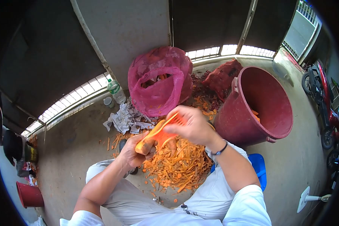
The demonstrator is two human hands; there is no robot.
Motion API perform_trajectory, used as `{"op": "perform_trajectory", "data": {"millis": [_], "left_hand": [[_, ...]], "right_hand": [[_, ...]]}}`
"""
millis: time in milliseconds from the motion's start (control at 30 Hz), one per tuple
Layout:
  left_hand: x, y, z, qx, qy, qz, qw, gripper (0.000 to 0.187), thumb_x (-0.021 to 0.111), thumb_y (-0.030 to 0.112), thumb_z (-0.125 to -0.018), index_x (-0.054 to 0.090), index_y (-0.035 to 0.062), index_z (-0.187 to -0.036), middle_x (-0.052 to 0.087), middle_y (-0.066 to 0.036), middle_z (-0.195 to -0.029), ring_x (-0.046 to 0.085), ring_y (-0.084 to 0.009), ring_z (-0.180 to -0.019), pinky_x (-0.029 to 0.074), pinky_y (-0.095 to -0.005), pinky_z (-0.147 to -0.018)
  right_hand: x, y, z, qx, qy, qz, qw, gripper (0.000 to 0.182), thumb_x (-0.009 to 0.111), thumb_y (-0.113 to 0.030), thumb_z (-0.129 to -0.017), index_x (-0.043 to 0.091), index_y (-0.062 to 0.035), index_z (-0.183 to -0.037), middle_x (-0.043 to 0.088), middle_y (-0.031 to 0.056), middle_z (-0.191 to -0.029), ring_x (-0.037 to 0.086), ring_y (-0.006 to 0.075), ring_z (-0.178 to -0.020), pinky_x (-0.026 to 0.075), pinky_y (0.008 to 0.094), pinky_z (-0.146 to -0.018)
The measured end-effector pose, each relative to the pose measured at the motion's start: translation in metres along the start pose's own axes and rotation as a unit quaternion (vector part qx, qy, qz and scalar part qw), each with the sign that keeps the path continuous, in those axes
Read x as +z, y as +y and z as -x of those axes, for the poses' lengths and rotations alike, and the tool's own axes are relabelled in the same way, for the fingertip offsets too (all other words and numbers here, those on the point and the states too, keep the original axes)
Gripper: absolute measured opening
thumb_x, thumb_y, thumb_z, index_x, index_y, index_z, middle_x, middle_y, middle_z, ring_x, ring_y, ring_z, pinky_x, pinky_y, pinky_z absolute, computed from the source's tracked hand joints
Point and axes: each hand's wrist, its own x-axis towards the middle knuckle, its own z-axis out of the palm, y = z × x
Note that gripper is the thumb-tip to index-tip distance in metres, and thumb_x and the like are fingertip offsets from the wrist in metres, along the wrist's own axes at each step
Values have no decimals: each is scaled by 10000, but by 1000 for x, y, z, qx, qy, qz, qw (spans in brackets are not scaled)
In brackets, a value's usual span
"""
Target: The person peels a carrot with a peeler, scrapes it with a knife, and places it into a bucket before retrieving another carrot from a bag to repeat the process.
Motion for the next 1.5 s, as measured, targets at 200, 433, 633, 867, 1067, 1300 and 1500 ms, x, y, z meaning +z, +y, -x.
{"op": "perform_trajectory", "data": {"millis": [200, 433, 633, 867, 1067, 1300, 1500], "left_hand": [[23, -1, 10, 37, -20, -43, 998, 350, 578, 337, -1048, 621, 39, -1225, 708, -98, -1040, 702, -184, -805, 574, -365, -659], [28, -5, 13, 69, -73, -38, 994, 323, 607, 323, -1037, 636, 41, -1190, 719, -74, -1005, 703, -162, -790, 569, -331, -621], [28, -10, 17, 54, -46, -29, 997, 349, 616, 343, -1029, 620, 55, -1227, 706, -69, -986, 670, -153, -746, 529, -309, -564], [21, -1, 23, 66, -62, -117, 989, 403, 603, 355, -1026, 590, 75, -1316, 657, -96, -901, 567, -180, -708, 429, -309, -567], [2, -7, 5, 40, -17, -28, 999, 369, 541, 390, -1050, 592, 104, -1277, 654, -82, -995, 583, -170, -773, 430, -306, -587], [32, -11, 16, 39, 30, -4, 999, 309, 579, 379, -1030, 602, 135, -1218, 660, -53, -959, 581, -165, -731, 387, -303, -552], [27, -4, 22, 38, -76, -58, 995, 365, 627, 378, -1006, 600, 113, -1256, 642, -71, -917, 586, -187, -728, 429, -332, -565]], "right_hand": [[19, 12, 0, -1, -38, 36, 999, 227, 758, -56, -927, 638, 17, -1105, 717, 60, -964, 677, 94, -823, 563, 250, -699], [14, 2, 3, 60, -57, -33, 996, 246, 760, -53, -929, 654, 16, -1140, 727, 57, -1024, 672, 85, -916, 559, 242, -815], [15, 2, 4, 65, -52, -51, 995, 231, 769, -46, -917, 657, 18, -1109, 728, 50, -1001, 673, 80, -893, 559, 237, -786], [-97, 37, -29, -35, 259, 214, 941, 147, 743, -20, -901, 661, 17, -1017, 741, 77, -910, 701, 108, -801, 572, 259, -729], [-26, 0, -10, -29, 122, 72, 989, 208, 760, -28, -907, 645, 7, -1077, 714, 34, -911, 662, 67, -791, 539, 225, -688], [12, 12, -3, 59, -24, -17, 998, 194, 769, -1, -890, 658, -2, -1049, 717, 28, -944, 661, 71, -864, 550, 251, -778], [-83, 10, -23, -72, 334, 399, 851, 138, 754, -41, -899, 663, 13, -988, 748, 85, -909, 709, 120, -833, 573, 277, -758]]}}
